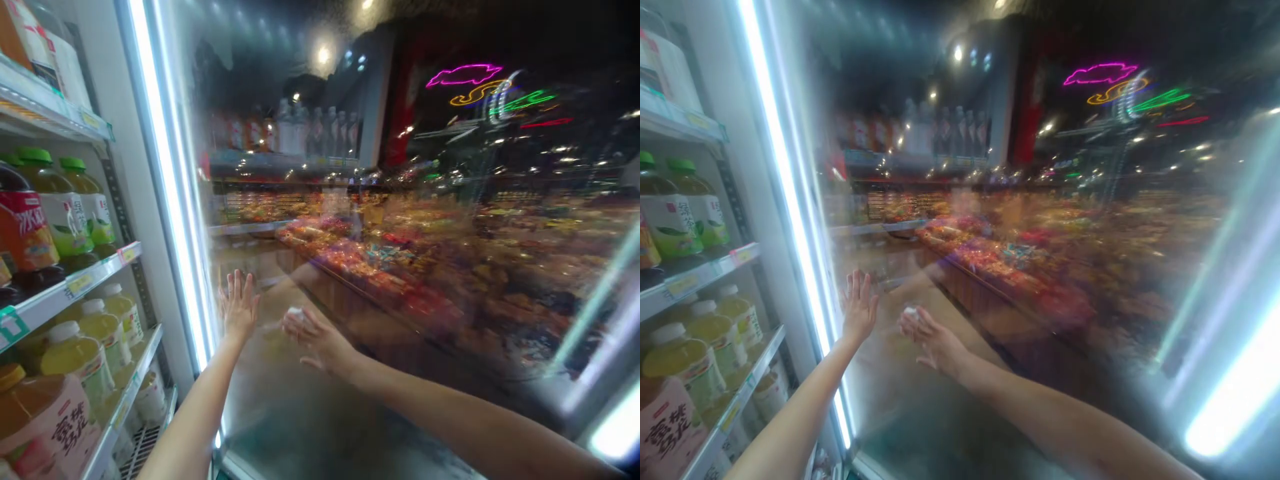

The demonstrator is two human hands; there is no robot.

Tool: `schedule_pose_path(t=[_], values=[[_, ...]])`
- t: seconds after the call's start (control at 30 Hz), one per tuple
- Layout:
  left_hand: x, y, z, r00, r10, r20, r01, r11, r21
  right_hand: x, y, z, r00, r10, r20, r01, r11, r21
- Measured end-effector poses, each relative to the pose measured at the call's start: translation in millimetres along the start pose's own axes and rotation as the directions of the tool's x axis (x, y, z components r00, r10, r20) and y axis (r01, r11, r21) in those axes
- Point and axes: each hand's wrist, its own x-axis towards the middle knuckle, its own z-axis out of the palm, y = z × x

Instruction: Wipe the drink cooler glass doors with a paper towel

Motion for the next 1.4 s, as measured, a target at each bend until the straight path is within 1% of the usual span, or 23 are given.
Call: schedule_pose_path(t=[0.07, 0.1, 0.17, 0.23, 0.3, 0.33, 0.43, 0.5, 0.57, 0.63, 0.7, 0.77, 0.83, 0.87, 0.9, 0.97, 1.03, 1.1, 1.17, 1.27, 1.3, 1.33, 1.4], values=[[-3.4, -3.9, 4.9, 1.000, 0.015, -0.001, -0.015, 1.000, -0.017, 7.6, -10.3, 20.2, 0.997, -0.072, 0.026, 0.071, 0.997, 0.007], [-4.4, -5.6, 7.1, 1.000, 0.022, -0.002, -0.022, 0.999, -0.027, 18.2, -6.1, 23.5, 0.996, -0.084, 0.030, 0.084, 0.996, 0.005], [-4.4, -9.2, 10.3, 0.999, 0.035, -0.004, -0.036, 0.998, -0.043, 50.0, 15.1, 18.8, 0.999, -0.044, 0.022, 0.045, 0.999, -0.006], [-1.3, -13.5, 11.8, 0.999, 0.043, -0.013, -0.044, 0.997, -0.057, 81.4, 36.6, 9.0, 0.999, 0.036, 0.003, -0.036, 0.999, -0.020], [3.9, -18.4, 11.6, 0.999, 0.037, -0.035, -0.039, 0.997, -0.066, 96.5, 42.2, 6.0, 0.998, 0.065, -0.006, -0.065, 0.998, -0.024], [7.0, -21.0, 10.9, 0.998, 0.031, -0.048, -0.034, 0.997, -0.069, 97.4, 38.8, 8.2, 0.999, 0.041, -0.001, -0.041, 0.999, -0.022], [17.7, -30.3, 6.7, 0.996, 0.012, -0.093, -0.018, 0.998, -0.066, 97.6, 28.0, 19.3, 0.994, -0.111, 0.026, 0.111, 0.994, -0.009], [26.3, -37.2, 2.6, 0.992, 0.007, -0.122, -0.015, 0.998, -0.060, 119.2, 39.5, 16.3, 0.986, -0.165, 0.026, 0.166, 0.986, -0.023], [35.7, -43.1, -1.8, 0.989, 0.014, -0.147, -0.022, 0.998, -0.052, 160.6, 64.1, 1.7, 0.991, -0.132, -0.009, 0.132, 0.990, -0.059], [43.8, -46.1, -5.3, 0.986, 0.027, -0.165, -0.035, 0.998, -0.048, 201.8, 84.7, -12.9, 0.996, -0.040, -0.074, 0.033, 0.996, -0.088], [48.2, -46.1, -7.6, 0.983, 0.033, -0.181, -0.043, 0.998, -0.048, 220.4, 86.4, -12.8, 0.992, 0.016, -0.122, -0.027, 0.996, -0.089], [48.3, -43.8, -9.1, 0.981, 0.038, -0.193, -0.049, 0.997, -0.052, 211.3, 69.8, 3.3, 0.994, -0.010, -0.111, 0.002, 0.998, -0.070], [46.5, -40.7, -10.8, 0.979, 0.043, -0.201, -0.056, 0.997, -0.059, 190.0, 50.7, 20.1, 0.993, -0.106, -0.043, 0.103, 0.993, -0.054], [46.3, -38.8, -12.1, 0.978, 0.047, -0.205, -0.061, 0.996, -0.062, 181.9, 46.5, 22.7, 0.988, -0.153, -0.001, 0.152, 0.986, -0.062], [47.5, -36.7, -13.7, 0.977, 0.053, -0.208, -0.067, 0.996, -0.065, 178.2, 48.0, 19.3, 0.982, -0.188, 0.037, 0.190, 0.978, -0.089], [54.9, -30.2, -17.9, 0.975, 0.068, -0.213, -0.084, 0.994, -0.070, 184.3, 67.7, -5.0, 0.983, -0.172, 0.071, 0.183, 0.961, -0.208], [68.7, -18.9, -22.3, 0.972, 0.092, -0.216, -0.111, 0.991, -0.074, 196.2, 97.1, -41.8, 0.997, -0.073, 0.029, 0.078, 0.940, -0.333], [84.5, -1.4, -25.4, 0.967, 0.119, -0.223, -0.140, 0.987, -0.080, 194.5, 116.2, -71.9, 0.999, 0.027, -0.035, -0.039, 0.915, -0.402], [96.5, 21.7, -25.9, 0.962, 0.150, -0.230, -0.174, 0.981, -0.089, 169.9, 116.2, -83.6, 0.998, 0.054, -0.038, -0.065, 0.904, -0.424], [103.0, 61.0, -22.2, 0.950, 0.204, -0.237, -0.234, 0.966, -0.106, 110.8, 103.8, -84.6, 0.998, -0.015, 0.056, 0.038, 0.897, -0.441], [103.0, 74.2, -20.4, 0.945, 0.224, -0.240, -0.256, 0.960, -0.110, 93.3, 104.4, -90.0, 0.996, -0.041, 0.081, 0.072, 0.895, -0.441], [102.9, 87.2, -18.7, 0.939, 0.242, -0.242, -0.276, 0.954, -0.114, 79.0, 109.0, -100.6, 0.995, -0.043, 0.085, 0.076, 0.893, -0.444], [103.6, 113.3, -16.3, 0.929, 0.271, -0.251, -0.307, 0.944, -0.119, 59.1, 126.4, -135.2, 0.999, 0.026, 0.027, -0.010, 0.888, -0.461]])
